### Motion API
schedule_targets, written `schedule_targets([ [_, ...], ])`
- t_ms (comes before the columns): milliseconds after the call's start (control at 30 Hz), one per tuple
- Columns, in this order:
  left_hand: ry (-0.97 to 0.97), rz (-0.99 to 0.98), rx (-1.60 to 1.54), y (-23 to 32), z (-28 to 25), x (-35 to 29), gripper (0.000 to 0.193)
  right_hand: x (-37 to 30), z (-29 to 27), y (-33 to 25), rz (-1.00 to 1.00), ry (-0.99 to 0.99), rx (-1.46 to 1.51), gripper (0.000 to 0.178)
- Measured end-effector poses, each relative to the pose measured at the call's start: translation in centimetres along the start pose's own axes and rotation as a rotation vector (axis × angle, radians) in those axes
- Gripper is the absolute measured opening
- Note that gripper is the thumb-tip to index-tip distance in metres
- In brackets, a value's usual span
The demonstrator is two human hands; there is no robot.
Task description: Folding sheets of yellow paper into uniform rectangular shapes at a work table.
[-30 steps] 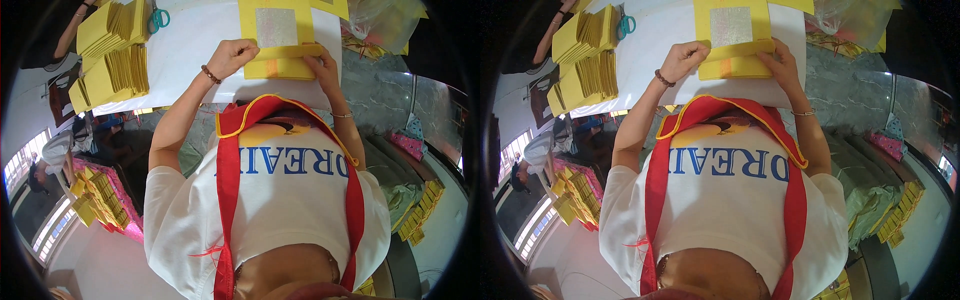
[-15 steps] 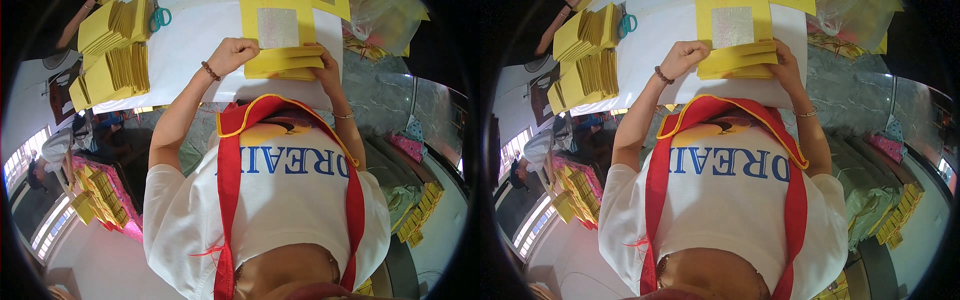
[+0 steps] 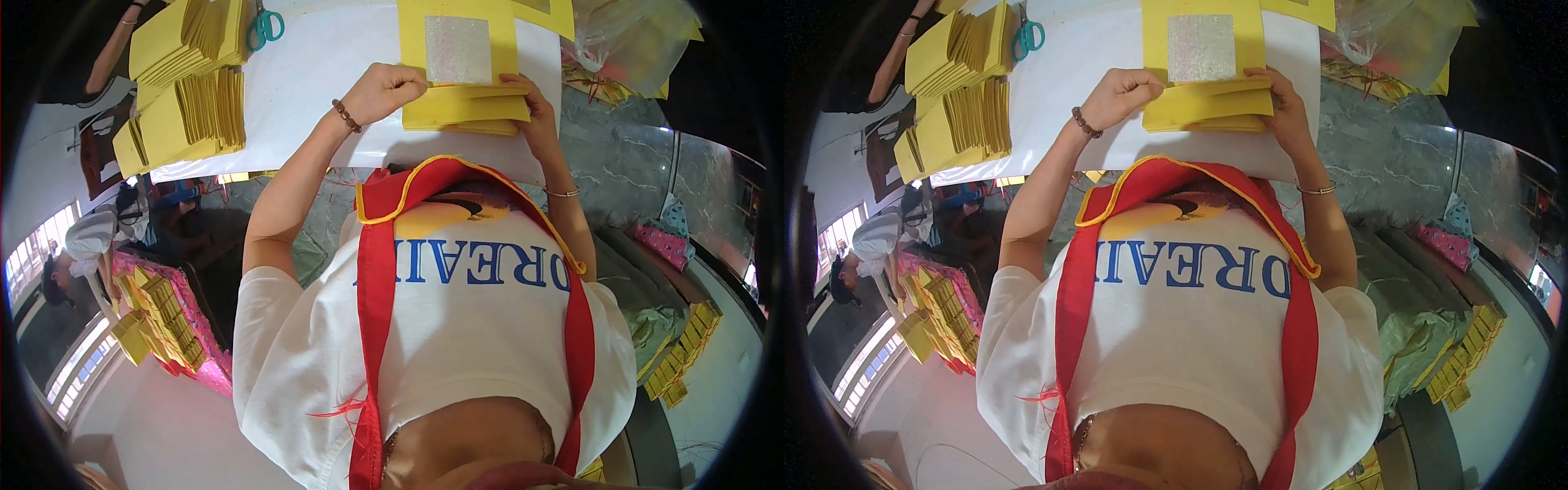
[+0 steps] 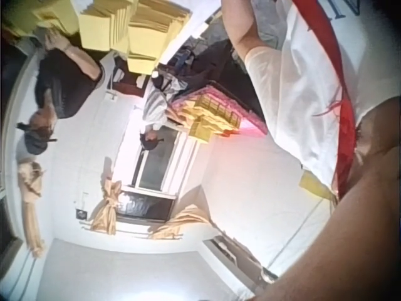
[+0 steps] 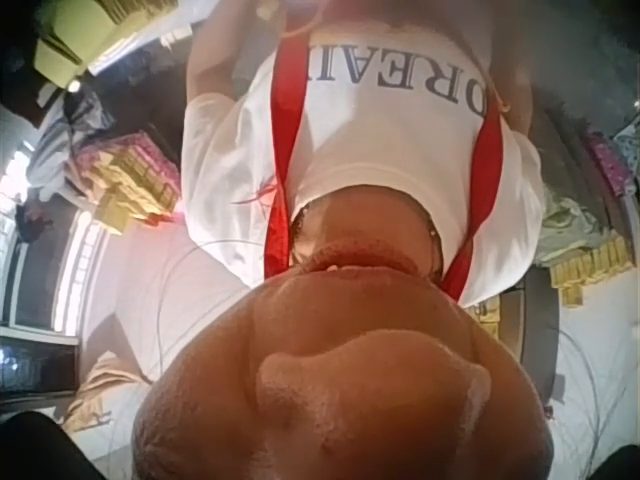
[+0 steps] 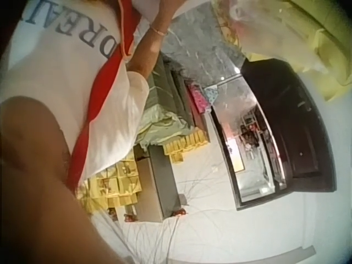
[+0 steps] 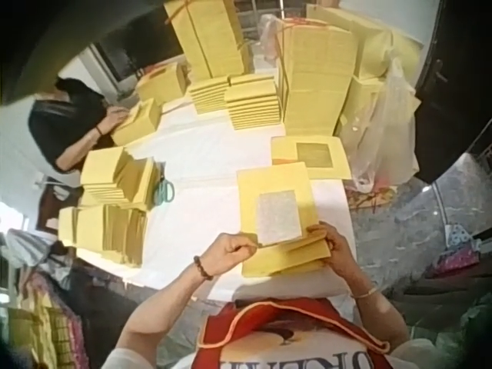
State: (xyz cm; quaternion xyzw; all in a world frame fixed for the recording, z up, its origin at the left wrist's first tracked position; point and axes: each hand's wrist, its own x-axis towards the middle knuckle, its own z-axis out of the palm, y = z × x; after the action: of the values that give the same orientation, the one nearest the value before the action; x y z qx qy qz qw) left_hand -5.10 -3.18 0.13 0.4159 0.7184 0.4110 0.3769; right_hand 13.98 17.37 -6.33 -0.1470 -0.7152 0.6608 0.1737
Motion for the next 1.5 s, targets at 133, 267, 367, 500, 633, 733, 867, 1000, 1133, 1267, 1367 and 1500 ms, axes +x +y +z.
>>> schedule_targets([
  [133,-0.034,-0.01,-0.039,-0.2,-0.4,-0.1,0.025,0.0,-0.1,-0.2,-0.104,-0.039,-0.108,0.04],
  [267,0.004,0.299,-0.024,-0.2,-1.4,-0.7,0.031,0.1,0.1,-0.2,-0.026,0.023,0.03,0.022],
  [367,0.145,0.451,0.219,-0.1,-1.1,-0.9,0.041,0.3,0.5,-0.5,0.097,0.065,0.146,0.018],
  [500,0.327,0.492,0.686,-2.2,0.3,0.7,0.04,0.6,0.0,-0.3,0.068,0.034,0.067,0.027],
  [633,0.417,0.515,0.791,-1.4,0.5,0.7,0.038,1.2,-0.7,-1.4,-0.202,0.058,-0.239,0.033],
  [733,0.394,0.579,0.746,-1.0,-0.1,-0.4,0.036,0.7,0.0,-4.3,-0.339,0.124,-0.474,0.034],
  [867,0.308,0.708,0.807,-0.4,0.4,-2.7,0.035,-1.0,-1.0,-4.3,-0.494,-0.137,-0.783,0.029],
  [1000,0.219,0.6,0.62,-0.2,1.3,-4.1,0.023,-2.2,-0.9,-5.3,-0.352,-0.322,-0.732,0.025],
  [1133,0.344,0.326,0.416,-0.1,1.9,-3.2,0.016,-1.9,0.1,-5.0,-0.076,-0.168,-0.594,0.021],
  [1267,0.439,-0.01,0.122,-0.4,2.4,-0.9,0.032,-0.1,1.4,-5.0,0.265,0.02,-0.183,0.031],
  [1367,0.437,-0.089,0.064,-0.8,2.2,0.5,0.035,0.5,2.3,-4.8,0.143,0.17,-0.113,0.038],
  [1500,0.465,-0.136,-0.014,-1.9,2.3,1.2,0.035,1.4,2.6,-5.9,0.183,0.225,-0.306,0.043],
])
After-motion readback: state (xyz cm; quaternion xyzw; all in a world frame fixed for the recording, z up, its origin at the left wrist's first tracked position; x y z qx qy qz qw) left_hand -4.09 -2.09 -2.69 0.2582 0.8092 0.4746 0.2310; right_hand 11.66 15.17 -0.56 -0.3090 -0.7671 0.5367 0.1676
